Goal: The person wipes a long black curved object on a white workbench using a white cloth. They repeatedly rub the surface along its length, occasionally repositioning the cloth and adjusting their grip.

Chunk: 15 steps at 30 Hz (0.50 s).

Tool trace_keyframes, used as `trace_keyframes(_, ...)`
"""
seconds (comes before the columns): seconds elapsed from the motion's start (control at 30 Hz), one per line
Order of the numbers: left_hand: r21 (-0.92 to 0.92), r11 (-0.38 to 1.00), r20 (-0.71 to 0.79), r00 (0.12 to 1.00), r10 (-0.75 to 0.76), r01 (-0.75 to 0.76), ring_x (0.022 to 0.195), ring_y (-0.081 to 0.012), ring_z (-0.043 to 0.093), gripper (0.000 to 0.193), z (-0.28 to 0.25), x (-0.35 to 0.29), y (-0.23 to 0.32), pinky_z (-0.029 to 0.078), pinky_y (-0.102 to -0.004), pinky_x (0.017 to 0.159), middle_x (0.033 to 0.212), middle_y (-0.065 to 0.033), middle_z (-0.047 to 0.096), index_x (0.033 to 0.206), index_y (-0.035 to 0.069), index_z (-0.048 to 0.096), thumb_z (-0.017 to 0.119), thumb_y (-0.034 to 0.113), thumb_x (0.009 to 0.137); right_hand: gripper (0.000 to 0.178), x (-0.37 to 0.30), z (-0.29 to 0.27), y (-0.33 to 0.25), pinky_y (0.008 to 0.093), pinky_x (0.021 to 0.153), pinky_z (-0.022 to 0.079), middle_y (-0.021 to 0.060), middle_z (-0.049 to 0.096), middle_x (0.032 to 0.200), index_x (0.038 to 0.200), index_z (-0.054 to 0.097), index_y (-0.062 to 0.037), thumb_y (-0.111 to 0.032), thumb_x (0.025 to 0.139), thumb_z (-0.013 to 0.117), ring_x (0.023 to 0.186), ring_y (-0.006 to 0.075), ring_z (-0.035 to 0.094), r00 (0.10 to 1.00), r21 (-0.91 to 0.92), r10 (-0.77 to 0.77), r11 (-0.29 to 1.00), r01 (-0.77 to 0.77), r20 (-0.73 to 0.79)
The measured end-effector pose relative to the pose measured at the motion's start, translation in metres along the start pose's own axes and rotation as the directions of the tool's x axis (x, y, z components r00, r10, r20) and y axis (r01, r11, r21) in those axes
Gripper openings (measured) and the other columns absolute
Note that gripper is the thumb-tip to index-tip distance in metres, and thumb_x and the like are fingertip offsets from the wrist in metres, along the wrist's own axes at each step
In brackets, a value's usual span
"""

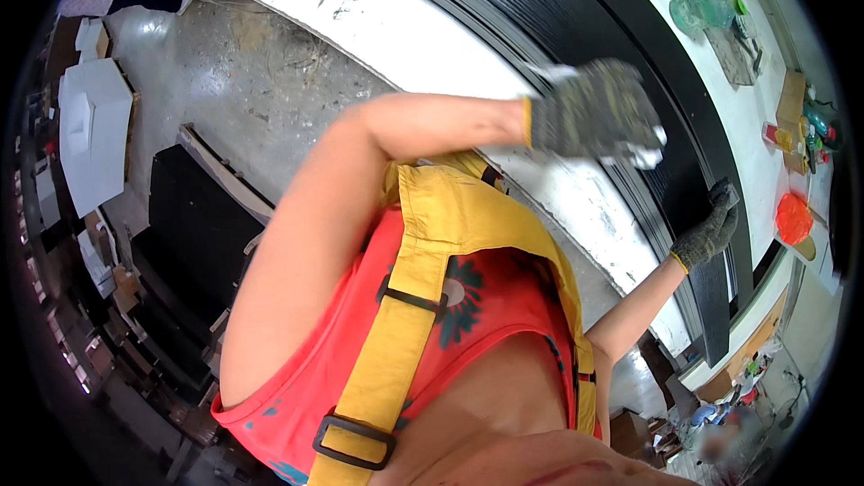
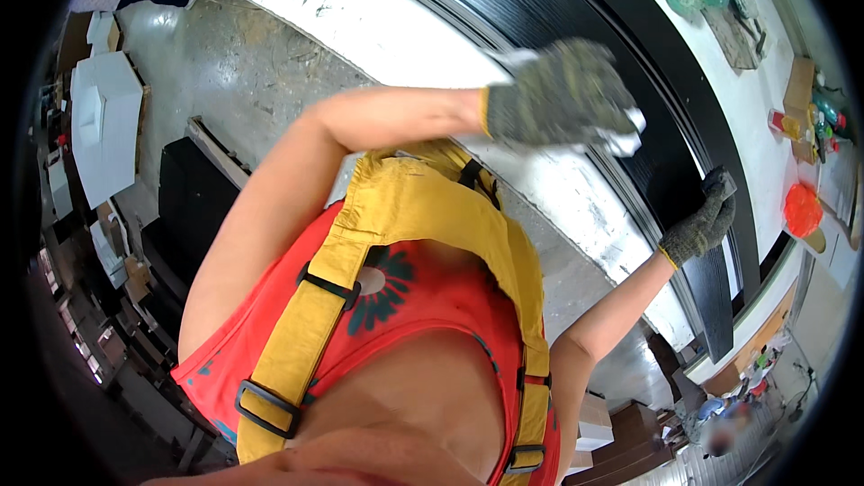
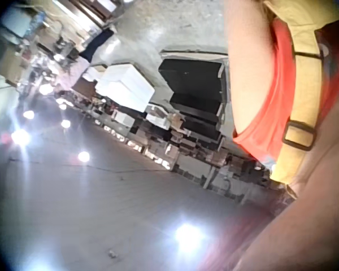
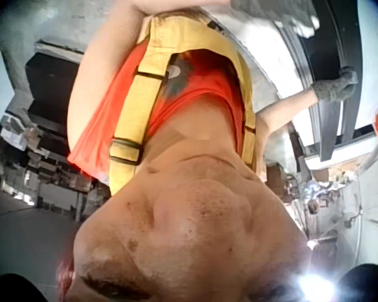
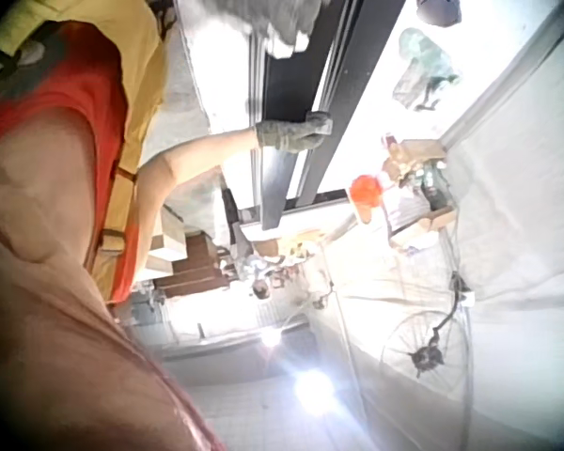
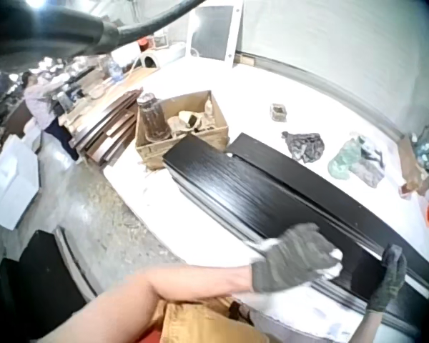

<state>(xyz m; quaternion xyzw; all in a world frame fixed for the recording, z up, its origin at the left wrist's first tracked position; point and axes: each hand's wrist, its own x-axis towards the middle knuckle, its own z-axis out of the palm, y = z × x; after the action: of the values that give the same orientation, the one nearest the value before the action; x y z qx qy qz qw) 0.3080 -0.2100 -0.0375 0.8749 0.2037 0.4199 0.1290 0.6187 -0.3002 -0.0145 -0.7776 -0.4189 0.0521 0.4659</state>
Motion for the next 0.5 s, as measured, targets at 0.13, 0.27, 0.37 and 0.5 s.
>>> trace_keyframes(0.13, 0.05, 0.999, -0.204, 0.979, 0.014, -0.004, 0.091, -0.0167, 0.068, 0.032, -0.07, -0.033, -0.074, 0.053, -0.0354, 0.088, 0.095, -0.0015, 0.074, 0.107, 0.019, 0.076, 0.083, 0.026, 0.077, 0.043, -0.003, 0.0, 0.001, 0.033, 0.094, 0.049, 0.0121, 0.072, 0.11, 0.118, 0.068, 0.0022, -0.035, 0.096, 0.063, 0.098, 0.0189, 0.067, 1.0, 0.063, -0.002, 0.998, 0.002, 0.003)
trace_keyframes(0.27, 0.371, 0.904, -0.191, 0.97, -0.152, 0.214, 0.106, -0.031, 0.063, 0.028, -0.153, -0.077, -0.12, 0.045, -0.0471, 0.098, 0.105, -0.011, 0.071, 0.104, 0.006, 0.073, 0.077, 0.017, 0.079, 0.042, -0.005, 0.001, -0.008, 0.0321, 0.093, 0.05, 0.0111, 0.072, 0.108, 0.117, 0.069, 0.0015, -0.033, 0.095, 0.064, 0.098, 0.018, 0.067, 1.0, 0.046, -0.017, 0.999, 0.017, -0.007)
trace_keyframes(0.37, 0.219, 0.799, -0.481, 0.775, -0.411, 0.56, 0.105, -0.0267, 0.064, 0.027, -0.196, -0.119, -0.165, 0.049, -0.0375, 0.093, 0.11, -0.014, 0.071, 0.111, 0.005, 0.071, 0.074, 0.018, 0.087, 0.04, -0.003, 0.002, -0.009, 0.0316, 0.093, 0.049, 0.0107, 0.073, 0.108, 0.117, 0.07, 0.0001, -0.032, 0.093, 0.066, 0.098, 0.0174, 0.067, 1.0, 0.056, -0.009, 0.998, 0.009, 0.004)
trace_keyframes(0.5, 0.147, 0.509, -0.665, 0.465, -0.584, 0.848, 0.098, -0.0198, 0.067, 0.031, -0.256, -0.131, -0.187, 0.053, -0.0318, 0.086, 0.11, -0.0125, 0.072, 0.119, 0.003, 0.067, 0.071, 0.011, 0.089, 0.04, -0.006, 0.001, -0.011, 0.0315, 0.094, 0.049, 0.0104, 0.072, 0.109, 0.117, 0.07, -0.0006, -0.033, 0.093, 0.066, 0.099, 0.018, 0.067, 1.0, 0.074, 0.0, 0.997, 0.0, 0.0)
